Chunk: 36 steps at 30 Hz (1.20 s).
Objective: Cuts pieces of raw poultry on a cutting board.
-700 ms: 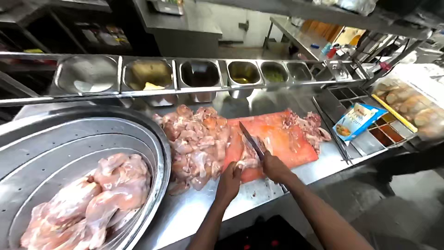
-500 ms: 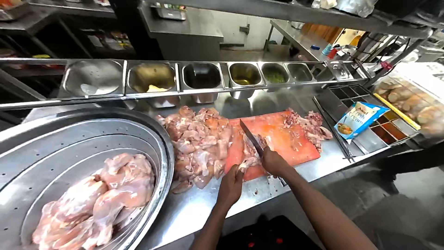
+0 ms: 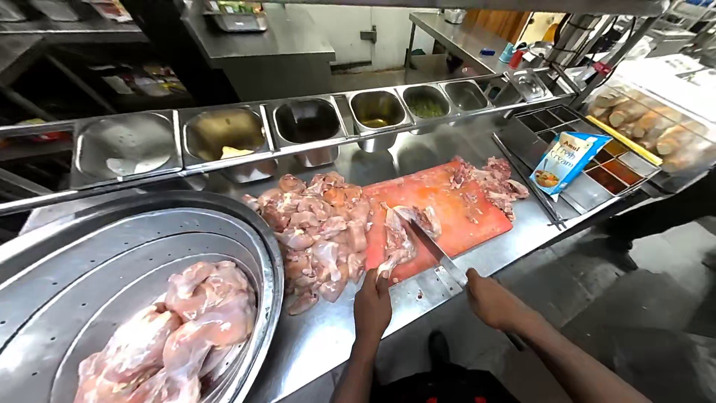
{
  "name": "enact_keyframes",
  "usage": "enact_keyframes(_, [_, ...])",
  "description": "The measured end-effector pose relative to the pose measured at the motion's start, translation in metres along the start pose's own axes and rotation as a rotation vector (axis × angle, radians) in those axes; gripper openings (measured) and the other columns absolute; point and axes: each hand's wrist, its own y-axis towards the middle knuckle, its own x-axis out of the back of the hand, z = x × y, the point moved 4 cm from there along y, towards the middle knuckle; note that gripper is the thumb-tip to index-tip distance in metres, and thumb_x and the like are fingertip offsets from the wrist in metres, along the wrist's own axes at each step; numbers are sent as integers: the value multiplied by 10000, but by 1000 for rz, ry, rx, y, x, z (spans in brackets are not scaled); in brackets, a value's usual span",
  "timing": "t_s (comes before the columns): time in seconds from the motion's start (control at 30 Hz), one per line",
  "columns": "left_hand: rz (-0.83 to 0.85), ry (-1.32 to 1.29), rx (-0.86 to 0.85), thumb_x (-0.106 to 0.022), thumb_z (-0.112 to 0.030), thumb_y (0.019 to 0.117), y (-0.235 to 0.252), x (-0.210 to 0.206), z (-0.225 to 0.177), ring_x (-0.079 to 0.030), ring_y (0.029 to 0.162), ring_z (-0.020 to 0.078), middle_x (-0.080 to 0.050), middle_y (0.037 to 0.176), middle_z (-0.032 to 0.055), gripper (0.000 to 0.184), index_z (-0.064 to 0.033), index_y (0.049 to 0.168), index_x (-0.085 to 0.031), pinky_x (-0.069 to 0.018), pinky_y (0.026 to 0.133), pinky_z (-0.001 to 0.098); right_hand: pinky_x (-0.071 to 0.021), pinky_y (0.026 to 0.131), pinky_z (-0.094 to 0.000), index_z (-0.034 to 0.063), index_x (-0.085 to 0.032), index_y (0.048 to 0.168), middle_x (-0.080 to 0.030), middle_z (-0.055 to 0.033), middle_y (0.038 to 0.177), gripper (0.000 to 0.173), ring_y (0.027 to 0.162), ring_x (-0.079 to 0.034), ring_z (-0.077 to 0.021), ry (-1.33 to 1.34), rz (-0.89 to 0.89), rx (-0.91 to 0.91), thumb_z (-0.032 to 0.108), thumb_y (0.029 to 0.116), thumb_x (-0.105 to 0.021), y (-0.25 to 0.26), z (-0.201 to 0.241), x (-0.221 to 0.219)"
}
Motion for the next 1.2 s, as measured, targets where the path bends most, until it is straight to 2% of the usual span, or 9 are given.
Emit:
enact_keyframes(0.13, [0,-45,-21,-463,-308,1099,-6,12,12,-705,932,272,-723,987,137,359,-57,1258,-664,-557,876,511,-561,807,-573,35,-443,1349,-651,-231,1060,354,961,-691,-407,-57,-12,-1,187,1036,-509,-2,-2,4])
enact_keyframes(0.27, [69,-45,-2,-448,-363,1098,-6,13,16,-672,833,241,-680,891,98,358,-85,1190,-654,-553,800,479,-552,847,-603,82,-456,1399,-673,-232,1068,369,1021,-689,-431,-81,-111,12,270,1083,-424,3,10,7])
enact_keyframes(0.37, [72,-50,-35,-440,-372,1095,-5,12,17,-664,793,228,-668,856,84,372,-81,1187,-652,-554,773,468,-560,796,-557,76,-507,1342,-676,-176,908,372,877,-703,-382,0,-306,139,342,1110,-388,-4,25,18])
enact_keyframes(0.47, [49,-81,-75,-438,-364,1092,-8,11,20,-676,798,213,-689,875,84,393,-70,1236,-655,-565,782,457,-566,637,-516,40,-561,1150,-631,-117,698,281,669,-688,-332,83,-633,337,283,1082,-438,1,46,29])
enact_keyframes(0.57, [45,-77,-56,-441,-364,1090,-10,12,16,-671,797,205,-681,868,75,379,-77,1209,-659,-562,778,449,-575,774,-535,61,-475,1277,-673,-155,871,295,858,-718,-365,-56,-391,214,282,1091,-415,29,65,35])
enact_keyframes(0.67, [23,-64,-51,-455,-362,1085,-14,16,13,-660,761,197,-669,828,56,360,-89,1169,-674,-555,741,441,-561,850,-593,47,-437,1354,-676,-223,1084,365,1026,-698,-424,-182,-136,88,184,1027,-520,54,71,25])
enact_keyframes(1.0, [16,70,-112,-420,-429,1064,-30,24,6,-649,693,220,-644,742,45,422,-105,1084,-690,-541,665,481,-566,822,-597,30,-481,1326,-678,-224,1104,387,1009,-700,-417,-80,-152,88,189,991,-594,59,83,34])
enact_keyframes(1.1, [25,70,-135,-417,-455,1058,-43,24,6,-629,656,194,-627,720,28,441,-108,1075,-690,-533,631,455,-562,857,-621,14,-476,1369,-651,-245,1208,451,1088,-680,-431,-59,-157,115,175,971,-614,69,103,40])
enact_keyframes(1.2, [2,10,-208,-451,-440,1050,-64,28,3,-632,652,116,-654,741,-10,421,-110,1067,-712,-549,621,377,-552,832,-638,-24,-533,1295,-635,-258,1214,439,1084,-666,-433,-22,-189,208,160,919,-662,86,116,53])
